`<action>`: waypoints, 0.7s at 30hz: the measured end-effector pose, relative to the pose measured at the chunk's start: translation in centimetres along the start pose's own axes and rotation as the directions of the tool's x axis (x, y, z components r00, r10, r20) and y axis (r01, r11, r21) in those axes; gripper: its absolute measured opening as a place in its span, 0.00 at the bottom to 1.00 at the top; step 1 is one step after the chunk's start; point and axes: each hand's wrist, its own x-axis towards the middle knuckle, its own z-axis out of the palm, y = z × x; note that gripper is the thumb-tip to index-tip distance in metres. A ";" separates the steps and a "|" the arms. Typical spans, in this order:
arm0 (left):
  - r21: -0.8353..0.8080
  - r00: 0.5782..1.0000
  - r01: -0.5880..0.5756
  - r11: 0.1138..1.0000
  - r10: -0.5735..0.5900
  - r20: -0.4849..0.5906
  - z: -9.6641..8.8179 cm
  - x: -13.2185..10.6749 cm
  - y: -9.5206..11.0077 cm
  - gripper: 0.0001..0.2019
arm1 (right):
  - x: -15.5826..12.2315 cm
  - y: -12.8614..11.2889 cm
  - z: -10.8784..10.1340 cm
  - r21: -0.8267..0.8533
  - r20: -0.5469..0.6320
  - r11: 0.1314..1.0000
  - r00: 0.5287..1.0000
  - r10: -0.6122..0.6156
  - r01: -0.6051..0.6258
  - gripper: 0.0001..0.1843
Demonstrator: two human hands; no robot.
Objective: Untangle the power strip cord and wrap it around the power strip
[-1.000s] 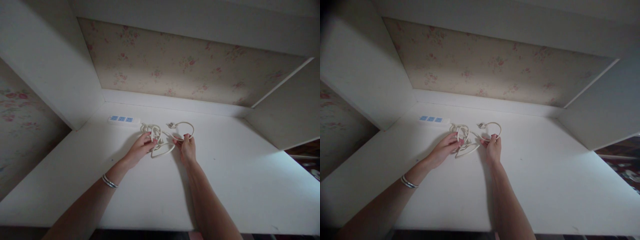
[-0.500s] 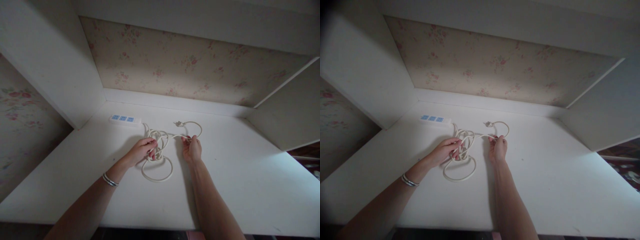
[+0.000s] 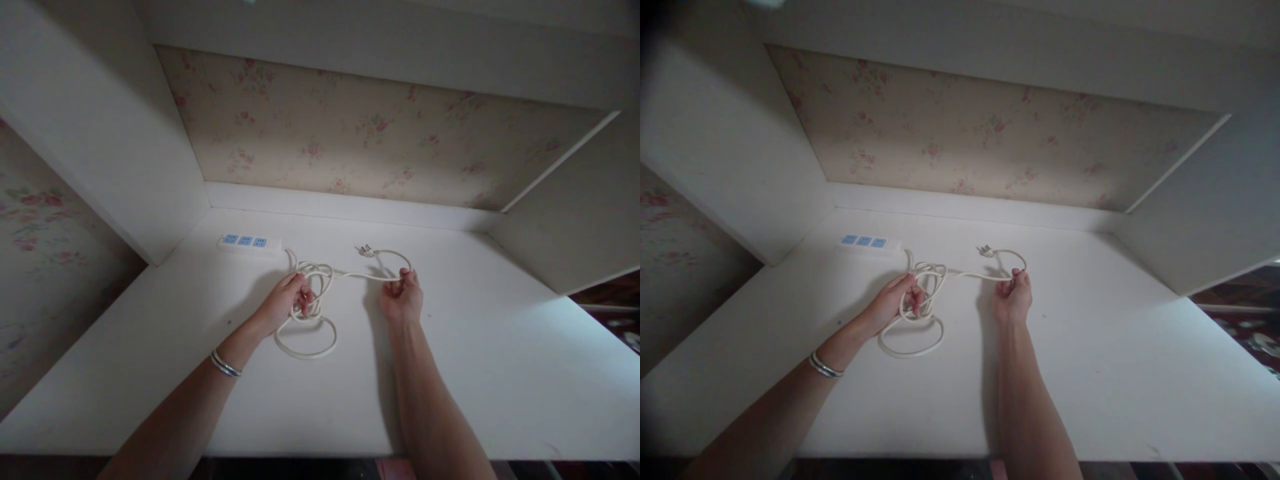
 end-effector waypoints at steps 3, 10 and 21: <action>0.011 1.000 0.003 1.000 -0.003 -0.024 -0.2 0.2 -0.2 0.16 | 0.3 -0.6 -0.3 0.042 -0.035 0.998 0.999 -0.038 0.039 0.08; -0.118 0.995 -0.092 0.989 0.089 -0.038 -0.1 -0.1 0.4 0.15 | 0.5 -0.7 -0.2 -0.084 0.010 0.988 0.991 -0.130 0.131 0.30; -0.327 0.996 0.066 0.943 -0.042 0.078 -0.2 -0.8 1.3 0.09 | -1.5 2.8 -0.1 -0.620 0.147 0.728 0.955 -0.258 0.292 0.40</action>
